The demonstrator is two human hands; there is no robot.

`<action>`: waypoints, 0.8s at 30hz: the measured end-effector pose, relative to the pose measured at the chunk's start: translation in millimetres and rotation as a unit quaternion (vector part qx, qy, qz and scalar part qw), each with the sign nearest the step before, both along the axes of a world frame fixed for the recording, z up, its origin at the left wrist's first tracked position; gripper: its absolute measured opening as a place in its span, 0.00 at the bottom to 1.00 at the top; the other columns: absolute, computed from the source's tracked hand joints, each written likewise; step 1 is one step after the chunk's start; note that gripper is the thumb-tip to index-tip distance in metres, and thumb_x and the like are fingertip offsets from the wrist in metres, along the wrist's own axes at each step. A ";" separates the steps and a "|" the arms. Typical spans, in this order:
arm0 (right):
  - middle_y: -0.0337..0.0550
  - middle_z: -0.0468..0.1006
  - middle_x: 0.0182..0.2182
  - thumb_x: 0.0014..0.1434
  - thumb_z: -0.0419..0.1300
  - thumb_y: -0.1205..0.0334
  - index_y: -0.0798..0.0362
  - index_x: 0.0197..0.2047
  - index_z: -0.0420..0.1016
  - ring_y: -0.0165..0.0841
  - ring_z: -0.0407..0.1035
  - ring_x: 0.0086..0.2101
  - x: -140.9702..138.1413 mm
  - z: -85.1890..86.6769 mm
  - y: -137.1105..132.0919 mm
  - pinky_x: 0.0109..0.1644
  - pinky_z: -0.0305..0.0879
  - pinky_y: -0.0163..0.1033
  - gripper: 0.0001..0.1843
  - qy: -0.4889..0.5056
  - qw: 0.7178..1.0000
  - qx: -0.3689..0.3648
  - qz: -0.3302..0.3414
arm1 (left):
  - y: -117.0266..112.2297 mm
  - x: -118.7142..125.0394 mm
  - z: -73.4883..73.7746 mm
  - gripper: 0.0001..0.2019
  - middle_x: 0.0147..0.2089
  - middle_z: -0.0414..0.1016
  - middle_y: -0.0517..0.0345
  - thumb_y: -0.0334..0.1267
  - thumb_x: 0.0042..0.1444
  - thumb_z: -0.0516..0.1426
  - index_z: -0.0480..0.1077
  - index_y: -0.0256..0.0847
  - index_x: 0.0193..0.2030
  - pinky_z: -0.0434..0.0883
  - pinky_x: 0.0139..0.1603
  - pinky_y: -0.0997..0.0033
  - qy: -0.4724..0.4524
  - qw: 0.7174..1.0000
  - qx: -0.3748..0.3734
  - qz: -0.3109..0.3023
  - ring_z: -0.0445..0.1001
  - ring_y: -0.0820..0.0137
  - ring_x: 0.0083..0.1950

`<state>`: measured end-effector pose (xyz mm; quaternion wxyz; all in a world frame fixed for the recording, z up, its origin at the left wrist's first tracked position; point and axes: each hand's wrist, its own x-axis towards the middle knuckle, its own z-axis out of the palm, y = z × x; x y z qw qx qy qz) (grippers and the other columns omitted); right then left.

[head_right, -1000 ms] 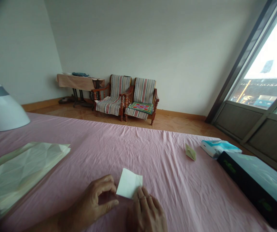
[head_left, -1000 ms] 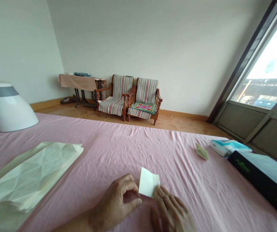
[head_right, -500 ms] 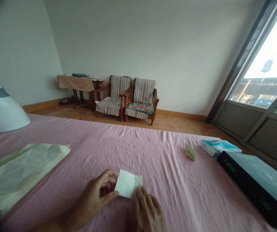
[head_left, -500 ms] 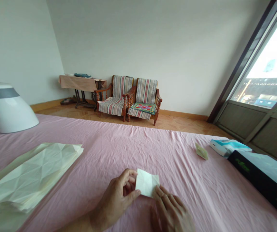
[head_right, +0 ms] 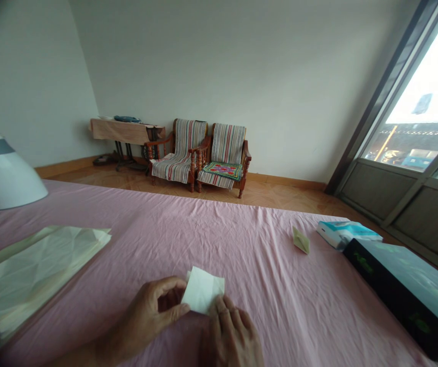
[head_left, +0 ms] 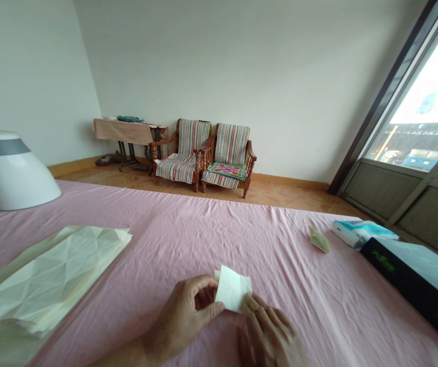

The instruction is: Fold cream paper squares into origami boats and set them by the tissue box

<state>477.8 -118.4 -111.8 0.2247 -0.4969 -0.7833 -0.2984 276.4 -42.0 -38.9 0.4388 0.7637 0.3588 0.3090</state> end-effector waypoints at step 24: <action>0.42 0.77 0.38 0.58 0.52 0.75 0.51 0.44 0.70 0.38 0.69 0.38 0.3 24.3 -2.4 0.43 0.61 0.44 0.14 0.178 0.975 -0.109 0.075 | -29.3 -2.2 -1.3 0.07 0.31 0.72 0.57 0.35 0.63 0.54 0.73 0.39 0.43 0.69 0.42 0.58 0.126 0.893 0.432 0.012 0.70 0.65 0.33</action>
